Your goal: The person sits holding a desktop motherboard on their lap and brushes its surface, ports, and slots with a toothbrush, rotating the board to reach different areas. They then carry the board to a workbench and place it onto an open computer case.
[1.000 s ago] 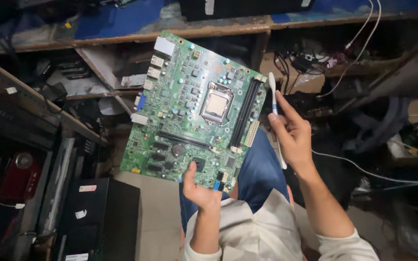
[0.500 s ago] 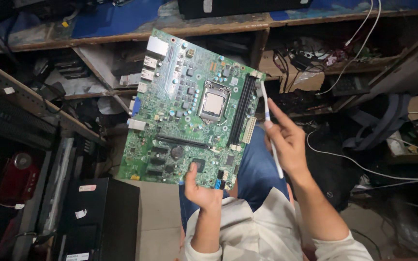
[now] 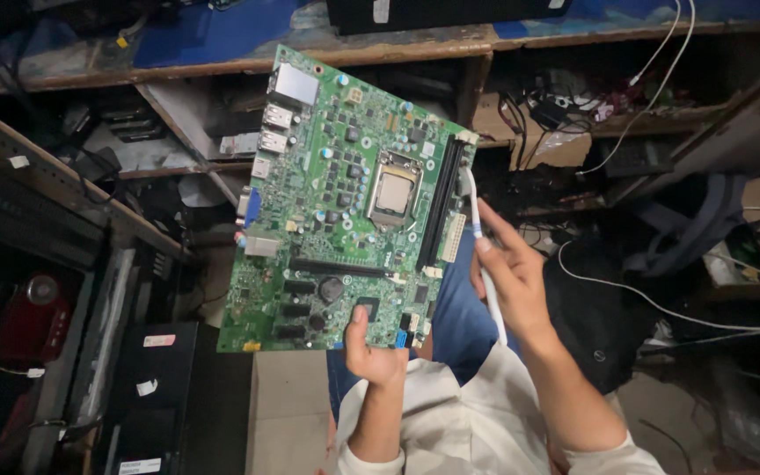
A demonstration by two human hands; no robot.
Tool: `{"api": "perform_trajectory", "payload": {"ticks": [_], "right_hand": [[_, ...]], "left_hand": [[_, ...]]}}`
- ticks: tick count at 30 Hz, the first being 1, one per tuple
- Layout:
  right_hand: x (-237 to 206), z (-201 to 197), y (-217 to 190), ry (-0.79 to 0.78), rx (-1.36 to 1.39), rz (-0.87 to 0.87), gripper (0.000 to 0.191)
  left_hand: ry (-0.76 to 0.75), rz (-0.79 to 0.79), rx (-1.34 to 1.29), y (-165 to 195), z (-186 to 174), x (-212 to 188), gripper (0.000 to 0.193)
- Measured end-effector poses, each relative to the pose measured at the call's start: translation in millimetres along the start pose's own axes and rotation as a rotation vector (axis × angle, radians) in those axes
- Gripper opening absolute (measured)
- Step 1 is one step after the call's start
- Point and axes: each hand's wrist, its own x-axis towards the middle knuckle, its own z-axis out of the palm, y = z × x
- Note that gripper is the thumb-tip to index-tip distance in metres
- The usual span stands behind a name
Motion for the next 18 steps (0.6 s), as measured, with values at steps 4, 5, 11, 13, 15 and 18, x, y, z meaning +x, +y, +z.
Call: {"api": "perform_trajectory", "payload": {"ticks": [4,5,11,13,15,18], "right_hand": [[-6.9,-4.2,-4.4,0.013,0.046,0.054,0.055],[-6.2,-7.2,-6.3,0.021,0.046,0.065,0.055],[1.7,-10.7,-6.4,0.005,0.049,0.028,0.054],[-1.1,-8.1,-3.6,0.003,0.041,0.014,0.053],[-6.1,-6.1,-0.6,0.013,0.053,0.003,0.053],[-10.4,-6.2,1.9,0.037,0.033,0.008,0.052]], "left_hand": [[-0.002,0.098,0.055,-2.6,-6.2,-5.0,0.045],[-0.010,0.107,0.051,-3.5,-7.2,-6.1,0.045],[-0.028,0.247,0.153,-10.8,-7.3,-5.0,0.042],[-0.017,0.241,0.142,-9.5,-6.1,-5.1,0.042],[0.002,0.210,0.107,-6.3,-4.3,-7.6,0.044],[0.003,0.162,0.111,-3.0,0.8,-10.4,0.044]]}}
